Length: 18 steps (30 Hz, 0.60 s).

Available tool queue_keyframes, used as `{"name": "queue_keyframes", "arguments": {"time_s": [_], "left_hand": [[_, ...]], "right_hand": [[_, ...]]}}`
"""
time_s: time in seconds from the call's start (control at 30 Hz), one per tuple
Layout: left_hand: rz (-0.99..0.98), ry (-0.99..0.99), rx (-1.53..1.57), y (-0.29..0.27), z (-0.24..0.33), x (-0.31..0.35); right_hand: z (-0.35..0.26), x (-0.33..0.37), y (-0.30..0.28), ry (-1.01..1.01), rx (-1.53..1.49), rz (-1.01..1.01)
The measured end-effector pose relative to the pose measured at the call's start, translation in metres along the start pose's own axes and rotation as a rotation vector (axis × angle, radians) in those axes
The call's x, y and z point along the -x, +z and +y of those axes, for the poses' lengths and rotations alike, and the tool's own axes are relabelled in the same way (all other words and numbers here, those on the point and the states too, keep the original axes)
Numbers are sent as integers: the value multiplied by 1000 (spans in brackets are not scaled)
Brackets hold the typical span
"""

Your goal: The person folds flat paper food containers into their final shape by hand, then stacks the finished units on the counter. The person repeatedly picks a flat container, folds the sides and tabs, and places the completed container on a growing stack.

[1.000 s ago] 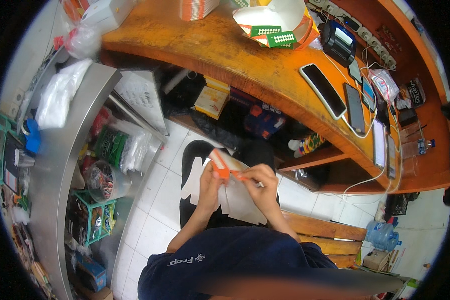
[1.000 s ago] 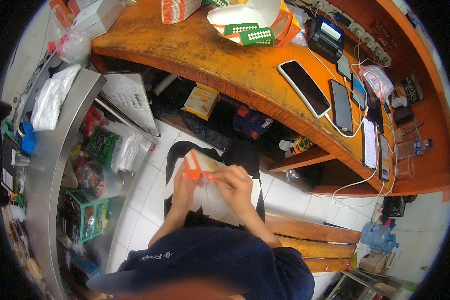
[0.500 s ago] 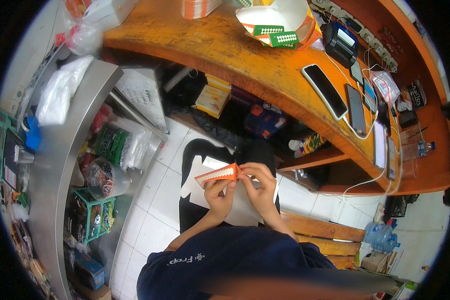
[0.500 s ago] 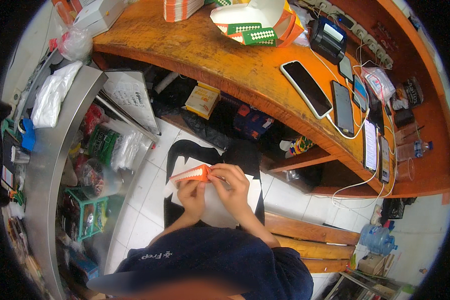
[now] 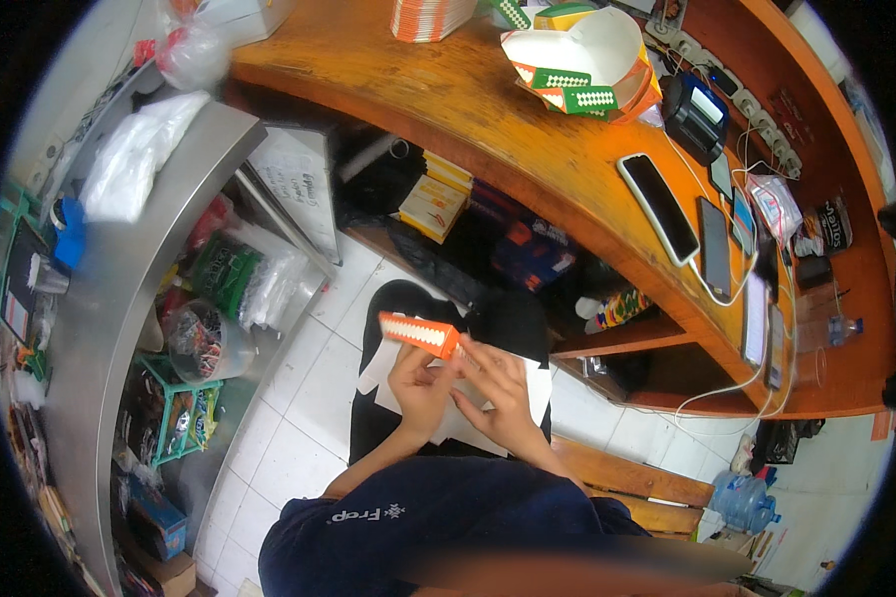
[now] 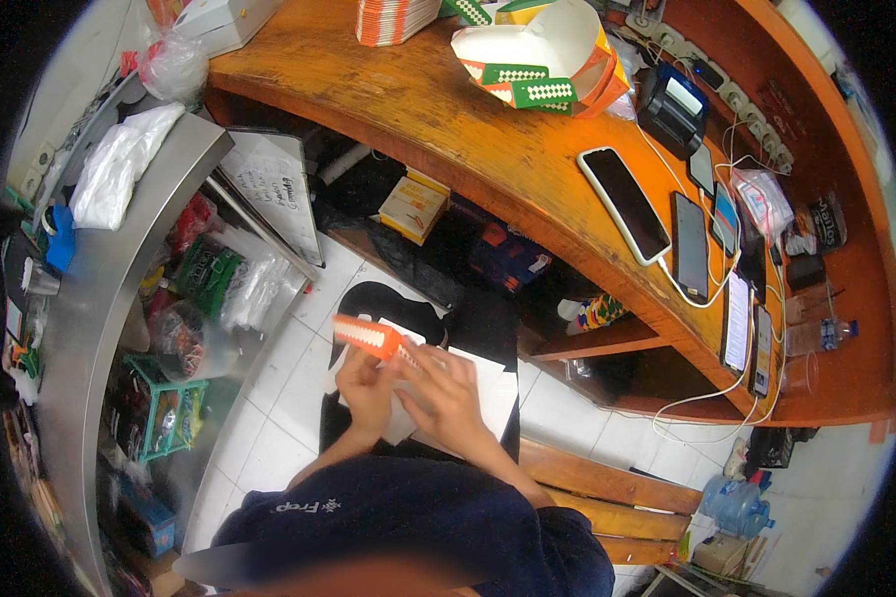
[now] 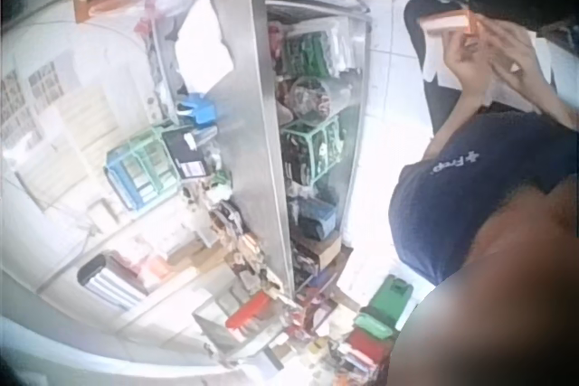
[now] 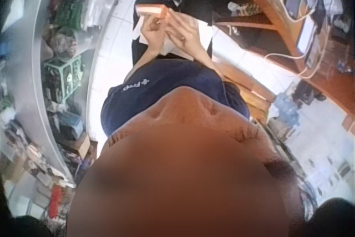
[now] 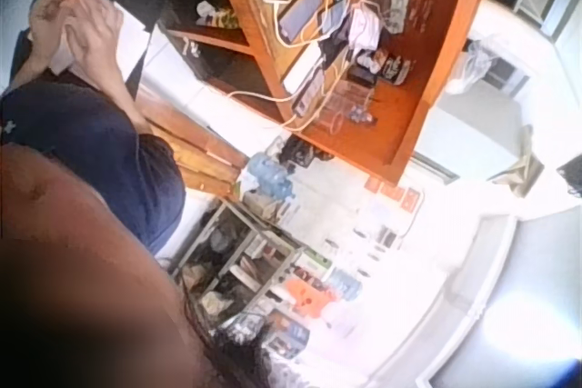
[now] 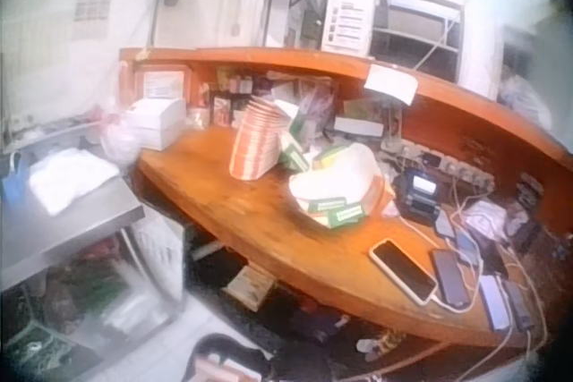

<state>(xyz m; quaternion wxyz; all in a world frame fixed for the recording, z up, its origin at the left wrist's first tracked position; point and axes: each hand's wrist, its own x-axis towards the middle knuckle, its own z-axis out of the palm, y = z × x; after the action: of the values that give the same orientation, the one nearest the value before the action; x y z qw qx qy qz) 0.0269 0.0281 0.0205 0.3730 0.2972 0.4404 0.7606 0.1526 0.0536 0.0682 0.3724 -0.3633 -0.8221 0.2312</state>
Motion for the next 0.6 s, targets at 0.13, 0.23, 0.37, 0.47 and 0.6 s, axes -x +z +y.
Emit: {"name": "queue_keyframes", "arguments": {"time_s": [0.13,0.23,0.37,0.47,0.6], "left_hand": [[137,-166,170,-2,11,-16],[179,-219,321,5,10,-16],[129,-575,392,20,-9,-2],[70,-516,366,12,-18,-1],[-67,-118,-239,1,-21,5]], "right_hand": [[15,8,13,315,-17,358],[29,14,18,523,-141,391],[27,17,22,198,-106,295],[24,14,15,230,-96,266],[27,11,4,178,-173,365]]}}
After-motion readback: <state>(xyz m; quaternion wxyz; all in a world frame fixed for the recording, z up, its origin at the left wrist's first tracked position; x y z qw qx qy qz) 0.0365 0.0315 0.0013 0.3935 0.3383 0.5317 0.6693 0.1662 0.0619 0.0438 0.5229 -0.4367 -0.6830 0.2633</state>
